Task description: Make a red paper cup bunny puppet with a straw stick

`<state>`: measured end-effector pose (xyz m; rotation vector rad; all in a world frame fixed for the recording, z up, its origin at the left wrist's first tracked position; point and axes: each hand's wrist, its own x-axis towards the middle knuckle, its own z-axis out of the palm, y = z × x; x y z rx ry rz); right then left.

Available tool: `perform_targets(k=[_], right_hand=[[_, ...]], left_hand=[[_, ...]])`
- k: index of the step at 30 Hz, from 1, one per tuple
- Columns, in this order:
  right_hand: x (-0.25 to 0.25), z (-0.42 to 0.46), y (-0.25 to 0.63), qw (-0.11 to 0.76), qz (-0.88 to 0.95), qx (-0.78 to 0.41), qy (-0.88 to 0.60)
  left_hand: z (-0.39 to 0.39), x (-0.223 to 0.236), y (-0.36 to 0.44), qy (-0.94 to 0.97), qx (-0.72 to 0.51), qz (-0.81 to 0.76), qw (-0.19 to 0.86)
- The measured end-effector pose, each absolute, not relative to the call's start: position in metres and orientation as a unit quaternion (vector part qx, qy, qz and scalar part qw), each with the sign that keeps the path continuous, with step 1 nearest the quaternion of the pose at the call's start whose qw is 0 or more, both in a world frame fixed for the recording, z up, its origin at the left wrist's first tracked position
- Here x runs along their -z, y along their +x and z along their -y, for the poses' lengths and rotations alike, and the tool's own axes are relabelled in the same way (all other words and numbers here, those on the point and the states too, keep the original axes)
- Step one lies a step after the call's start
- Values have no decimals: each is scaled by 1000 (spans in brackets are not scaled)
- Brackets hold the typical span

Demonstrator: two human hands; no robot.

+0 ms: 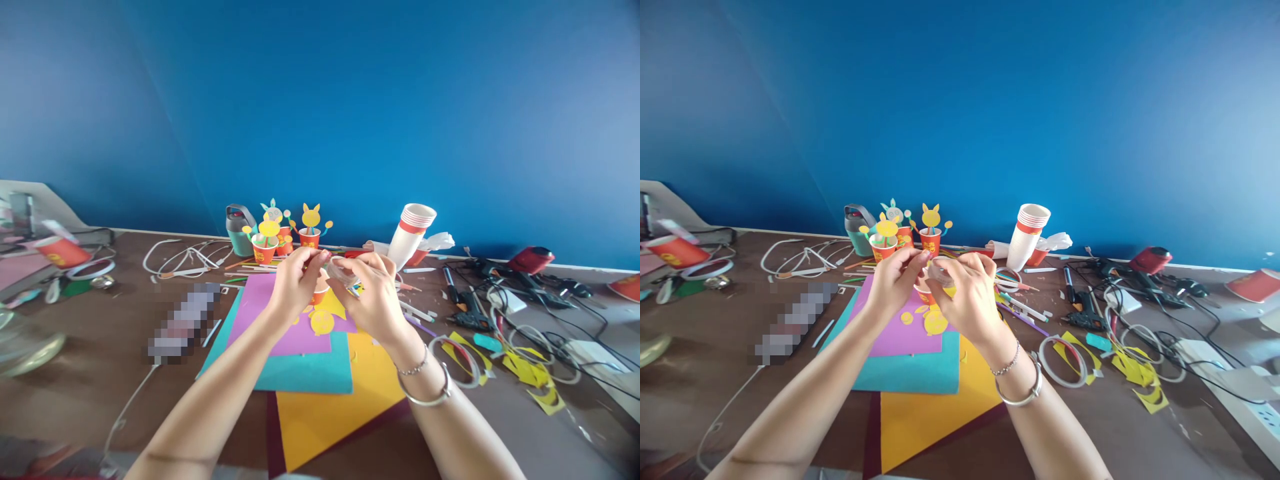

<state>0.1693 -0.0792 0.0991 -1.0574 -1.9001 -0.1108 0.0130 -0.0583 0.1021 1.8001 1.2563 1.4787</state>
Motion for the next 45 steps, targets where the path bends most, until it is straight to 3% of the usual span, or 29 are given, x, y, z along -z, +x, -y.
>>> perform_targets(k=[3,7,13,15,18,22,26,35,39,45], right_hand=[[-96,71,174,461,756,53,-463],[-93,63,179,439,761,29,-477],[-94,50,207,353,805,-190,-437],[-90,44,220,274,823,-233,-440],[-76,40,235,71,812,-163,-556],[-46,49,237,-2,758,-123,-640],[-27,61,234,-1,730,-105,-675],[-22,54,278,84,767,-170,-613],[-23,55,306,192,794,-294,-496],[-48,70,300,199,804,-291,-478]], left_hand=[[60,-103,12,652,-543,-461,259],[60,-107,13,629,-523,-433,379],[55,-93,18,664,-438,-416,442],[52,-86,21,694,-398,-416,432],[48,-81,27,758,-320,-437,364],[44,-90,33,825,-180,-461,272],[39,-99,37,832,-115,-469,273],[25,-107,33,829,-101,-423,352],[21,-113,30,834,-110,-421,339],[20,-116,38,857,-88,-413,295]])
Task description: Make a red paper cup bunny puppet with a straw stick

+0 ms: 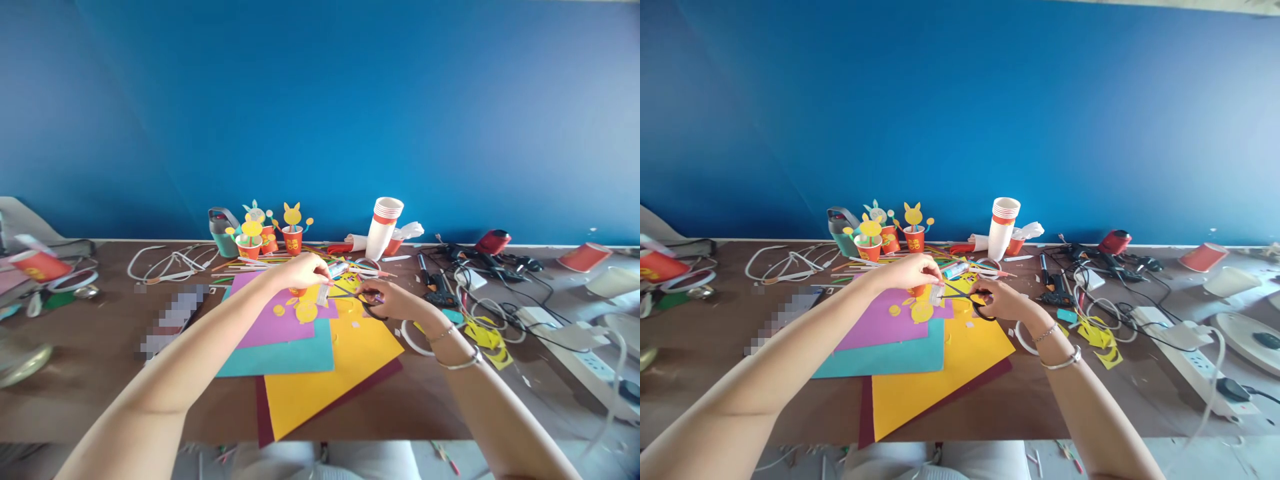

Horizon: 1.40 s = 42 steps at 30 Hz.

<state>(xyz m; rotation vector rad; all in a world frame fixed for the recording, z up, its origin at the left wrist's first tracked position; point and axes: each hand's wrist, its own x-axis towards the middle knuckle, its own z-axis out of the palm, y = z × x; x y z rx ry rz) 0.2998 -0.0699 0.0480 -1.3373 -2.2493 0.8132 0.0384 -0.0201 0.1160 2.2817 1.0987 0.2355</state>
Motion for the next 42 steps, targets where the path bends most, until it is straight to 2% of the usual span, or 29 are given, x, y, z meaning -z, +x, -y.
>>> perform_targets(k=[7,17,32,36,42], right_hand=[[-67,77,275,208,826,-231,-471],[-69,76,279,234,833,-225,-447],[-67,76,301,191,837,-90,-505],[-64,74,307,209,831,-117,-503],[-60,72,317,243,813,-196,-492]], left_hand=[[21,-111,48,882,-86,-383,261],[13,-102,53,879,-98,-366,288],[7,-107,80,876,-82,-391,270],[6,-112,85,877,-75,-405,245],[7,-116,89,875,-81,-386,281]])
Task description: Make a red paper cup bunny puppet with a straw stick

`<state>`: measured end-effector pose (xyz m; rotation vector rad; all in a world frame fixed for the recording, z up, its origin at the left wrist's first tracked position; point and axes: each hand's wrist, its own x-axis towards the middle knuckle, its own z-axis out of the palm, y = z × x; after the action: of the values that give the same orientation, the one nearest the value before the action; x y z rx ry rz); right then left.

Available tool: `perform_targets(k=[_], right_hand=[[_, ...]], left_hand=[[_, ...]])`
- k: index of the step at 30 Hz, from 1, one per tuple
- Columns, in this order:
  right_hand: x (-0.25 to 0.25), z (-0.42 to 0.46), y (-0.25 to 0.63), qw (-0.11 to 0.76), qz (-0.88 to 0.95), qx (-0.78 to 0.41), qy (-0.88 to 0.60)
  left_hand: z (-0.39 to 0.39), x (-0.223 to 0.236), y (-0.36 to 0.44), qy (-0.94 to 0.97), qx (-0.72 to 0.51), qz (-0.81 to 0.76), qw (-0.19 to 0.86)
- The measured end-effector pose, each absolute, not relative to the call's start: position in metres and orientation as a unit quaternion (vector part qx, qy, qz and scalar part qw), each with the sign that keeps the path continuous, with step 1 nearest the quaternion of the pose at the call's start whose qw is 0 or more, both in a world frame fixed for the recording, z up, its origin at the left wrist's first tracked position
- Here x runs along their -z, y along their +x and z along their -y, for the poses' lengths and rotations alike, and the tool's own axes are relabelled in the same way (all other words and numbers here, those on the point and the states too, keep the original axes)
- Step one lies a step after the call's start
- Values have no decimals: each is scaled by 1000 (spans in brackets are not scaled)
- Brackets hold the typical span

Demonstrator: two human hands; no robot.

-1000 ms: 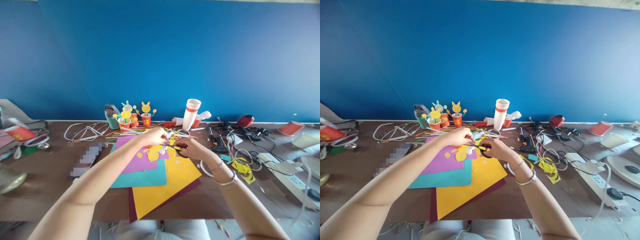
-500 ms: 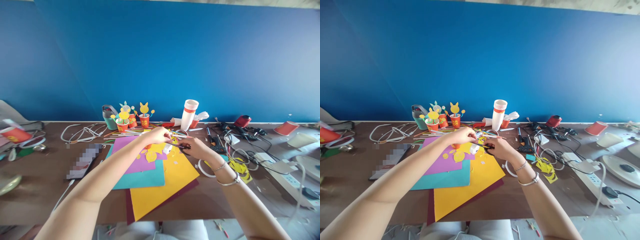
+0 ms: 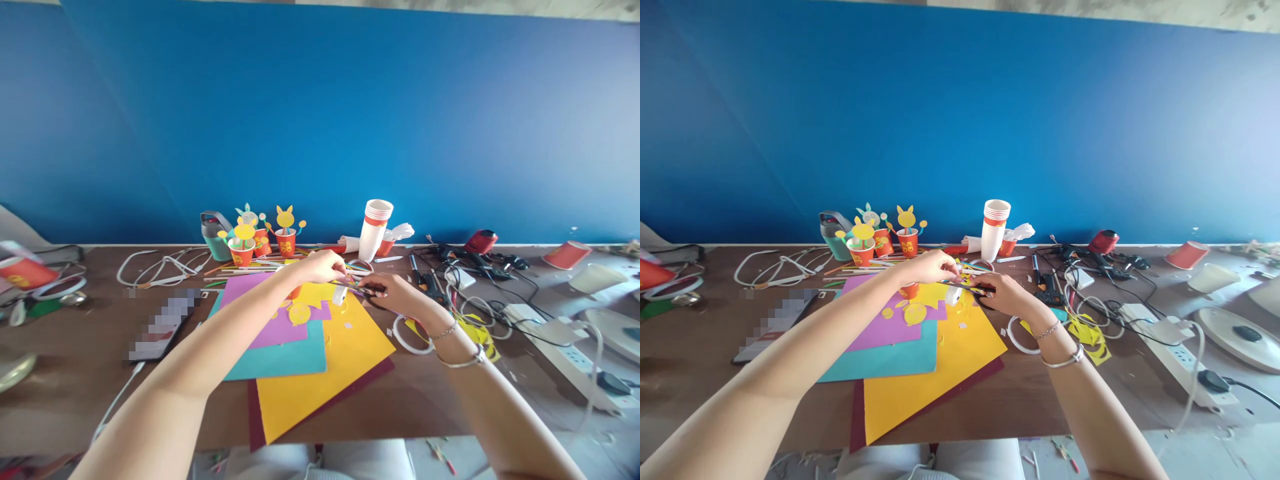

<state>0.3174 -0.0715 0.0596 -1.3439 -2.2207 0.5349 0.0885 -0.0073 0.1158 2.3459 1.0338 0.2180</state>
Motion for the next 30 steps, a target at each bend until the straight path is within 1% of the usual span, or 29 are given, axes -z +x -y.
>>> perform_targets(k=[3,6,8,13,20,30], right_hand=[[-68,74,319,220,819,-208,-487],[-79,78,319,176,823,-178,-510],[-83,80,320,162,823,-159,-522],[-85,81,322,182,832,-155,-501],[-92,80,322,165,813,-208,-518],[-92,77,332,160,814,-253,-499]], left_hand=[[9,-117,91,888,-76,-368,267],[11,-120,92,895,-76,-376,227],[13,-123,93,895,-75,-388,208],[16,-127,92,893,-63,-397,202],[18,-132,92,890,-68,-394,218],[13,-132,94,886,-69,-386,248]])
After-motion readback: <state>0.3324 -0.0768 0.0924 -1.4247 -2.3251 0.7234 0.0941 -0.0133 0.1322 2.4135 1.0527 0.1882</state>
